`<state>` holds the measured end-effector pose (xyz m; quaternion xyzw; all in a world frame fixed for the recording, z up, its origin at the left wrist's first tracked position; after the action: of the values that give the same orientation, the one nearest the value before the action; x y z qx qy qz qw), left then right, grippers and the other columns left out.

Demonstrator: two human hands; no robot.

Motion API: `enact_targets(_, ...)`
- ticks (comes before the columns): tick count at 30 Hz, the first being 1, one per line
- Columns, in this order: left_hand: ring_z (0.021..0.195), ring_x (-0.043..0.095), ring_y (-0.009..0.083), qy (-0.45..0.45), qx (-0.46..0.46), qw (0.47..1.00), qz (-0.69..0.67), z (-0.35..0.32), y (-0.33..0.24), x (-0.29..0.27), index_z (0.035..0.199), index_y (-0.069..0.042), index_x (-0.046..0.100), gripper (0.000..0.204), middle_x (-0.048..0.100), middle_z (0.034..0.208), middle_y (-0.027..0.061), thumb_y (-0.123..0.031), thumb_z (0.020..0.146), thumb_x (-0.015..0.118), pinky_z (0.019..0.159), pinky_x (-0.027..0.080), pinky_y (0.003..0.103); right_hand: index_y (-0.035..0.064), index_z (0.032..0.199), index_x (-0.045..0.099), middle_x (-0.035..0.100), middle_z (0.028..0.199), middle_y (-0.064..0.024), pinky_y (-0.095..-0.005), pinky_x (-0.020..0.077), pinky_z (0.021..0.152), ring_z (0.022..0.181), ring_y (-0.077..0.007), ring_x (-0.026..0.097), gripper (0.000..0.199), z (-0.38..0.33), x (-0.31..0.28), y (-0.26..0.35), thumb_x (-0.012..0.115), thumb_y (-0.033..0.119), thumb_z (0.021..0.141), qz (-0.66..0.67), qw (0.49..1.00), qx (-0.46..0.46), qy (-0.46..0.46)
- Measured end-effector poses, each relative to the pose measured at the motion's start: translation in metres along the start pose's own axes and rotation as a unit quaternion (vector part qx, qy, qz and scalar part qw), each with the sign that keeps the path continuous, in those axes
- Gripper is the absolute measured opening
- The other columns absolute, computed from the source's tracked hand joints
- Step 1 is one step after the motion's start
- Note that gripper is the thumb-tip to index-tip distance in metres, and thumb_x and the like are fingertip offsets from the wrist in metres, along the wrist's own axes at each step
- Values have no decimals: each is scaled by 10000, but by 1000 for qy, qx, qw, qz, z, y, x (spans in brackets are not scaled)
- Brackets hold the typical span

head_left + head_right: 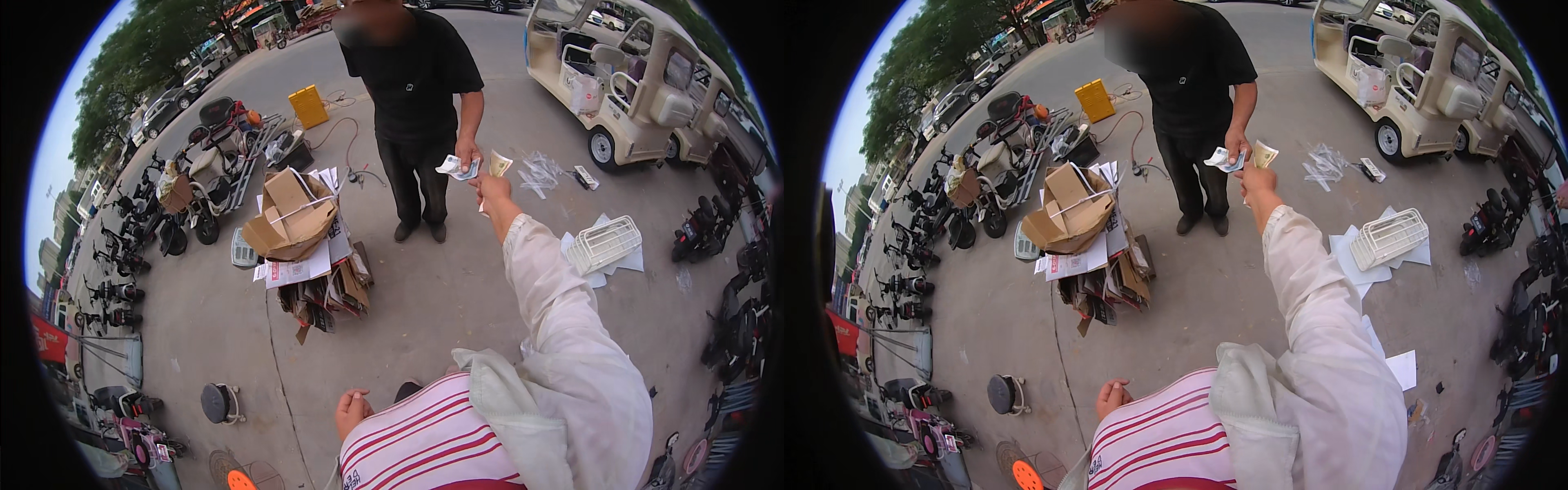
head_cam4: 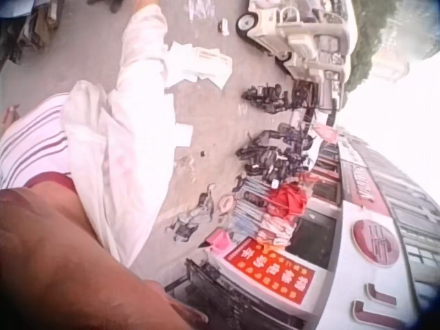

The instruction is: The person unpacks a white metal rack and its accessories from protective packaging on the ground. They then handle a small black electronic device and a bag of screws, organizing the components before beginning to attach the device to the rack.

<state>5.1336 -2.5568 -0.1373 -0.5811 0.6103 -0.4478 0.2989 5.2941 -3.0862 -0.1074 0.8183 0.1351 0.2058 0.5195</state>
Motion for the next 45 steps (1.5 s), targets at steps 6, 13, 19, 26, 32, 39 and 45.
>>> enact_targets(6, 480, 336, 41, 108, -50, 992, 47, 102, -27, 53, 976, -9, 619, 173, 431, 579, -41, -169, 963, 553, 448, 265, 225, 73, 974, 599, 580, 750, -19, -273, 393, 467, 528, -83, 428, 203, 22, -15, 5, 661, 240, 877, 9, 991, -22, 129)
enact_targets(13, 486, 304, 51, 229, -58, 970, 52, 209, -73, 103, 979, -13, 603, 154, 386, 572, -38, -156, 964, 546, 463, 266, 230, 46, 1089, 543, 574, 853, -63, -299, 462, 575, 631, -120, 515, 274, -44, -63, -44, 531, 267, 927, 101, 969, 131, 186)
enact_targets(19, 533, 339, 34, 332, -70, 938, 72, 288, -76, 137, 1023, 0, 606, 191, 417, 616, -59, -177, 964, 565, 497, 278, 213, 14, 1178, 505, 607, 949, -107, -341, 545, 715, 815, -209, 629, 285, -85, -52, -99, 464, 41, 897, 127, 981, 85, 120)
enact_targets(26, 584, 396, 37, 518, 27, 837, 173, 280, -129, 297, 1202, -10, 518, 398, 469, 661, -53, -237, 910, 665, 538, 331, 206, -4, 1194, 546, 651, 1041, -87, -331, 540, 820, 946, -174, 640, 292, -105, -24, -24, 517, 13, 904, 30, 995, -67, 68)
enact_targets(32, 700, 483, 149, 570, -192, 799, -7, 254, -132, 348, 1236, -17, 487, 466, 531, 838, 54, -289, 873, 593, 637, 413, 282, -16, 1167, 582, 677, 996, -86, -306, 500, 809, 870, -144, 622, 305, -129, -43, -30, 520, 70, 881, -137, 975, -164, -55)
enact_targets(39, 783, 457, 211, 546, -339, 752, -145, 243, -90, 366, 1133, -14, 562, 437, 490, 878, 89, -273, 782, 541, 726, 429, 334, 6, 1108, 579, 605, 825, -38, -265, 480, 635, 699, -103, 564, 233, -151, -106, -36, 447, 71, 927, 69, 990, -87, -89)
enact_targets(45, 629, 368, 129, 446, -352, 807, -162, 231, -69, 374, 973, -66, 537, 97, 411, 744, 12, -143, 926, 575, 553, 350, 269, 15, 1107, 573, 564, 774, -20, -260, 461, 581, 637, -99, 525, 207, -155, -120, -40, 469, 153, 993, 244, 967, -64, 32)
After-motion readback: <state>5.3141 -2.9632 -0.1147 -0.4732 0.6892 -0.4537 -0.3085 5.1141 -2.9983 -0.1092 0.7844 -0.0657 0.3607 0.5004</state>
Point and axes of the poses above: each hand's wrist, its own z-axis towards the middle knuckle, its own x-axis out of the palm, y = z × x, the point moved 1 cm from there along z, towards the middle knuckle
